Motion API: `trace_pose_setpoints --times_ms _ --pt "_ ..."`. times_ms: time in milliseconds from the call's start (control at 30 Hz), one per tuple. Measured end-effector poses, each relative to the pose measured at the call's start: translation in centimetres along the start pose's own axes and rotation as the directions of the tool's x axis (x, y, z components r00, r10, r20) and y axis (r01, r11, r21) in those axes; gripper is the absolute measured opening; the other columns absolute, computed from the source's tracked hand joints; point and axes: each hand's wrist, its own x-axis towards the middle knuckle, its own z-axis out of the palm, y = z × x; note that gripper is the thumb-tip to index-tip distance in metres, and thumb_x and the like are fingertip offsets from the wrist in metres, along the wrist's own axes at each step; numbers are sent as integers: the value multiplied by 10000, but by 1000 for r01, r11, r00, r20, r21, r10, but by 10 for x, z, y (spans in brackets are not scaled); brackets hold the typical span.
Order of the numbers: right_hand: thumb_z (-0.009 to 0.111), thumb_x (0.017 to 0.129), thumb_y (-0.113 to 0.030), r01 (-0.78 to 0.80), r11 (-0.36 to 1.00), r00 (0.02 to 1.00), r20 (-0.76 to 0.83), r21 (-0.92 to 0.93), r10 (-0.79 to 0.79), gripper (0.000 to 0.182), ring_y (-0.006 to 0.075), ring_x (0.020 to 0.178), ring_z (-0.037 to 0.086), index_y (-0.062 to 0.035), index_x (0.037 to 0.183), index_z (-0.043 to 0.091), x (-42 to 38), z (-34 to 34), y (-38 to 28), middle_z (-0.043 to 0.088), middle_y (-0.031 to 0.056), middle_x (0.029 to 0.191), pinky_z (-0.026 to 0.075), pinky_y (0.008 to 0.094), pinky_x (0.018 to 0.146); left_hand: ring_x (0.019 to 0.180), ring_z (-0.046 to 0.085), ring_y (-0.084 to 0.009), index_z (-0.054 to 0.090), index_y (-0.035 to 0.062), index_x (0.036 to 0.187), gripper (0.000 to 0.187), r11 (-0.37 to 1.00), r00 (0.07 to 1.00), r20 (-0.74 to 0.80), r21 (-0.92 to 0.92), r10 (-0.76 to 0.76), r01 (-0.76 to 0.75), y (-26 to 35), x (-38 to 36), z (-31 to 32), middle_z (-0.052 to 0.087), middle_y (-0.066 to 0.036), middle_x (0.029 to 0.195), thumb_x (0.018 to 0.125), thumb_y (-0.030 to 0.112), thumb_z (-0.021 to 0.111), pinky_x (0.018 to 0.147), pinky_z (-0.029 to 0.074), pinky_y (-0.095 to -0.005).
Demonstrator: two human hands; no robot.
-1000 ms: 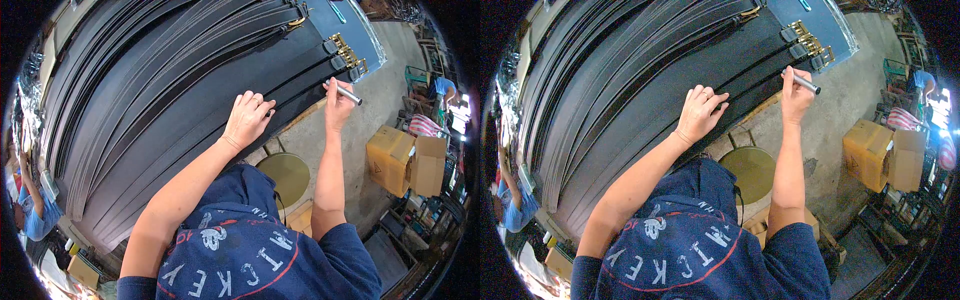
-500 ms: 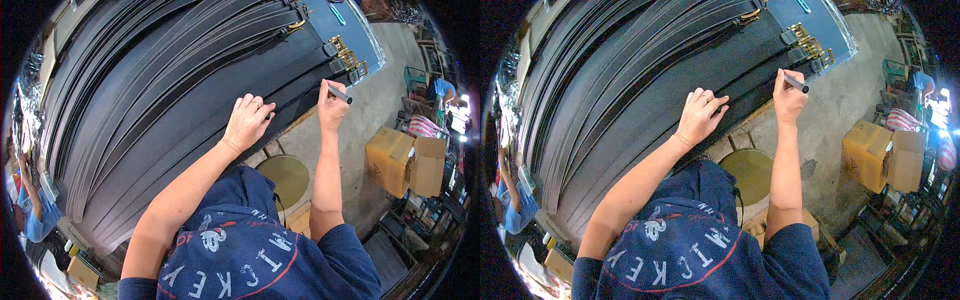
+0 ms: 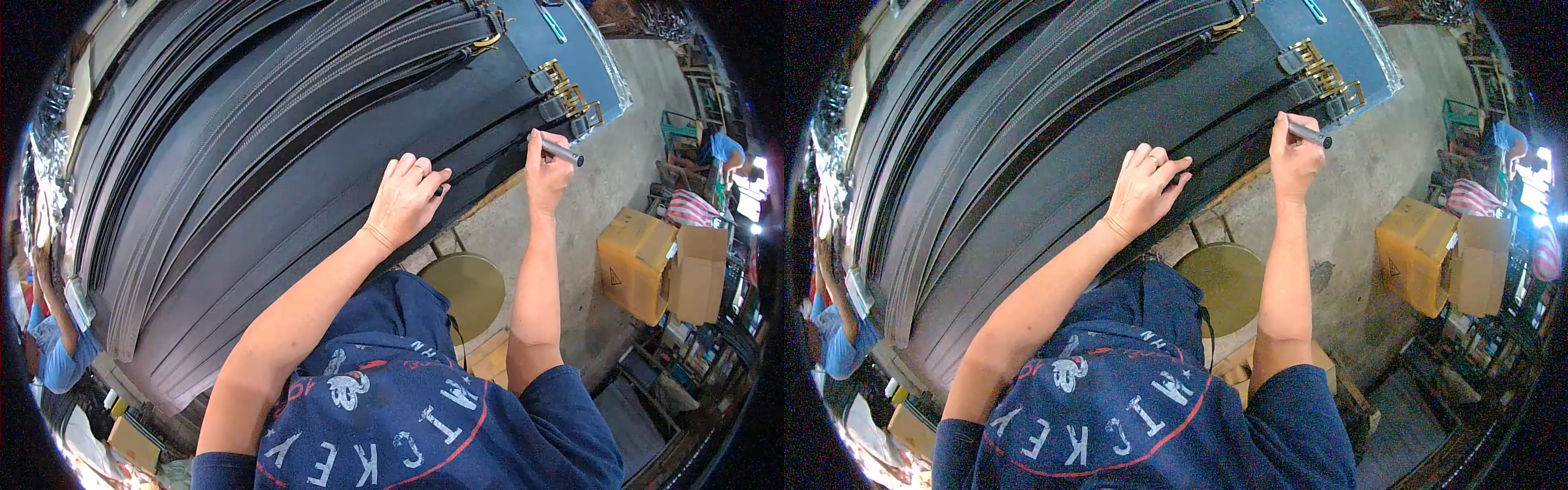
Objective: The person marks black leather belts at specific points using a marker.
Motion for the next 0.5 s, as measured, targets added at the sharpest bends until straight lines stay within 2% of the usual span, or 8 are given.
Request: trace_pose_setpoints --times_ms 100,200,300,400,500 --pt "687 925 -149 3 999 999 43 -52 -1 157 87 699 618 0 898 643 0 -3 -8 668 51 797 499 237 638 793 492 -254 675 95 981 269 1000 1000 -5 -4 7 -7 0 0 0 502 -55 801 734 118 781 685 386 -372" --pt "677 930 -144 -20 1000 1000 24 -1 20 154 88 694 612 3 907 640 0 -4 -1 657 46 792 497 239 637 803 491 -246 680 89 973 255 1000 1000 1 0 6 -6 0 0 -1 506 -53 811 740 127 775 697 389 -367" --pt "668 927 -143 -154 947 982 -66 281 179 146 105 688 622 0 919 642 -3 -5 -6 667 53 767 498 248 630 817 494 -238 686 84 961 233 1000 1000 18 8 -7 6 1 -1 -2 510 -49 821 750 138 768 710 393 -361" --pt "654 939 -131 -148 922 980 -75 358 186 142 108 725 628 9 937 636 -5 -8 -19 675 63 815 504 247 653 783 492 -248 682 94 957 240 1000 1000 -12 -15 -4 4 0 0 0 508 -49 793 743 135 783 672 379 -369" --pt "659 935 -116 -146 894 989 43 424 142 134 112 745 634 13 955 631 -12 -6 -34 681 76 871 508 244 667 787 498 -249 693 91 933 210 998 999 3 -44 -34 35 1 3 -2 512 -53 795 748 135 783 676 388 -366"
